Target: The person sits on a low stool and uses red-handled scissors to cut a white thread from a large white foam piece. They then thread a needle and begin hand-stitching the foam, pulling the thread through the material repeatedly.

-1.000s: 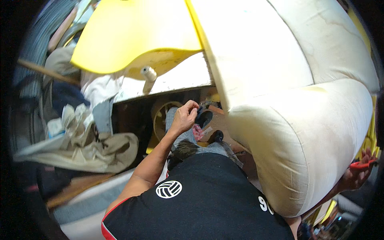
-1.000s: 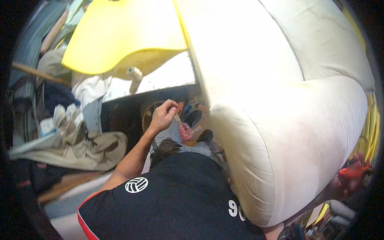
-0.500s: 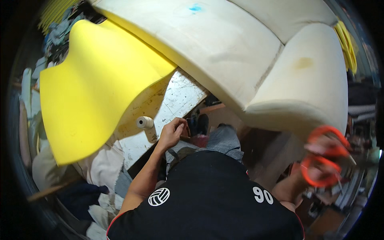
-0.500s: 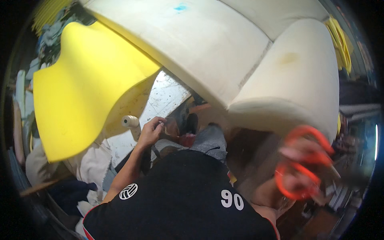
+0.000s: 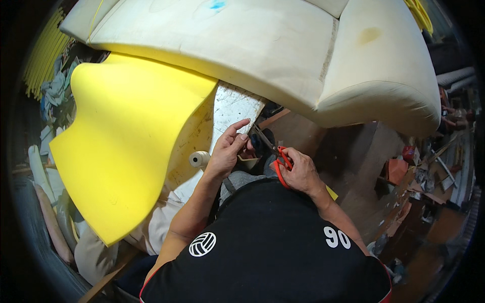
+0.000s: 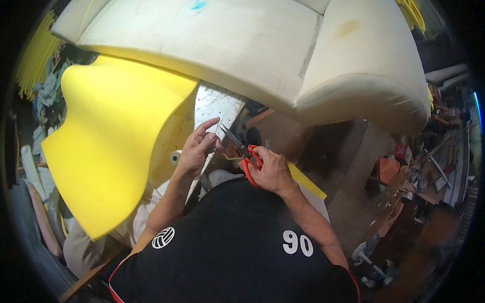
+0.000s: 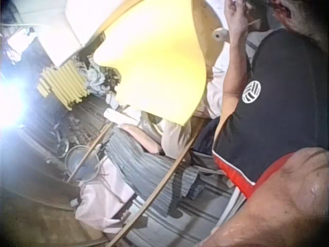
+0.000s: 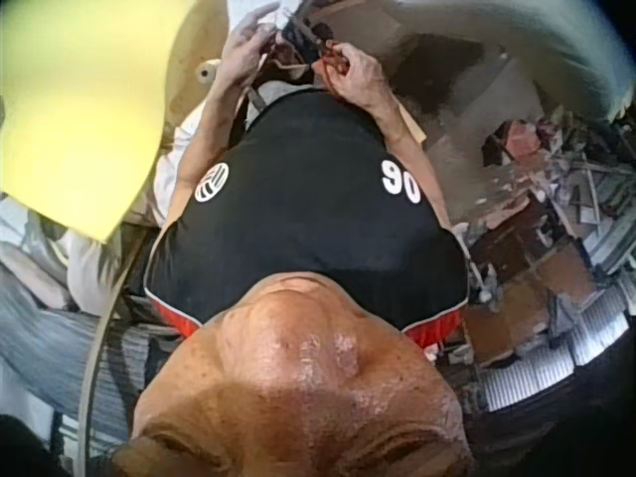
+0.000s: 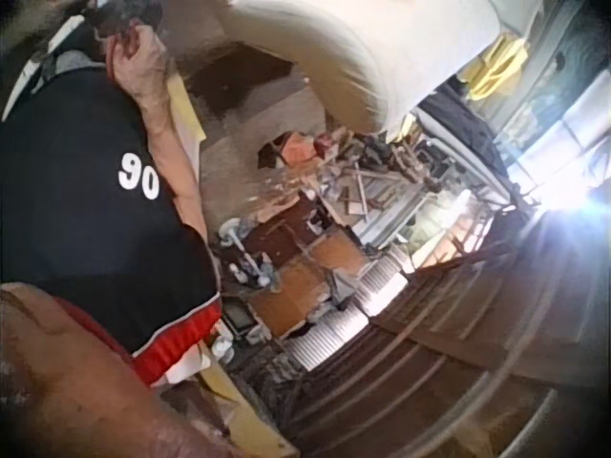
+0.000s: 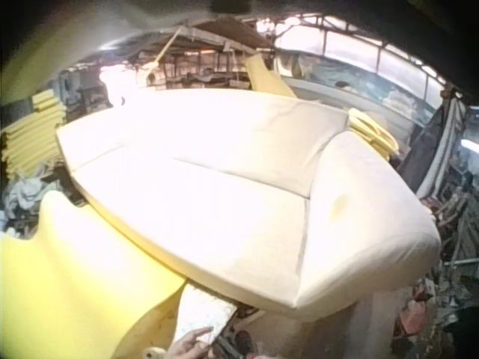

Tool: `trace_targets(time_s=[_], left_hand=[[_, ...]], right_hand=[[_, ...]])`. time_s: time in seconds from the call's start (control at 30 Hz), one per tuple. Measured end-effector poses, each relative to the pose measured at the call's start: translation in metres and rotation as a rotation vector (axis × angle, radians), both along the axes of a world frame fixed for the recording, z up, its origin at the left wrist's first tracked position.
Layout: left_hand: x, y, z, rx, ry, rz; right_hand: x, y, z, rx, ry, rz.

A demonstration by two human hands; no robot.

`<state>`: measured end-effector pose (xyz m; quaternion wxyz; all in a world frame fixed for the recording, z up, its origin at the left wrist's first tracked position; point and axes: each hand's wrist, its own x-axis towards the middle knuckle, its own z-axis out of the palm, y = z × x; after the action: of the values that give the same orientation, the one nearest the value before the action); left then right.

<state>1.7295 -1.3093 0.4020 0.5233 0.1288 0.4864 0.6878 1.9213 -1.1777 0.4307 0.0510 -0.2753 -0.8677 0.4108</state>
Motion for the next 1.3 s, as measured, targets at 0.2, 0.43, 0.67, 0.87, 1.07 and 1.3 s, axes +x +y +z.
trace_targets(time_s=[0.2, 0.43, 0.67, 0.87, 1.07, 1.3], left_hand=[[0.002, 0.023, 0.011, 0.008, 0.099, -0.077], [0.008, 0.05, 0.012, -0.001, 0.191, -0.037], [0.01, 0.063, -0.002, 0.001, 0.142, -0.081], [0.027, 0.075, -0.005, 0.018, 0.042, -0.135], [0.04, 0.082, -0.002, -0.025, -0.019, -0.11], [0.045, 0.085, 0.0, -0.034, -0.01, -0.104]], right_hand=[[0.001, 0.007, 0.005, -0.073, -0.025, -0.051], [0.012, 0.018, 0.005, -0.032, 0.002, -0.135], [0.018, 0.029, 0.002, -0.089, -0.071, -0.138], [0.018, 0.04, -0.006, 0.165, 0.047, -0.169], [0.022, 0.048, -0.013, 0.3, 0.083, -0.18], [0.02, 0.054, -0.016, 0.32, 0.078, -0.179]])
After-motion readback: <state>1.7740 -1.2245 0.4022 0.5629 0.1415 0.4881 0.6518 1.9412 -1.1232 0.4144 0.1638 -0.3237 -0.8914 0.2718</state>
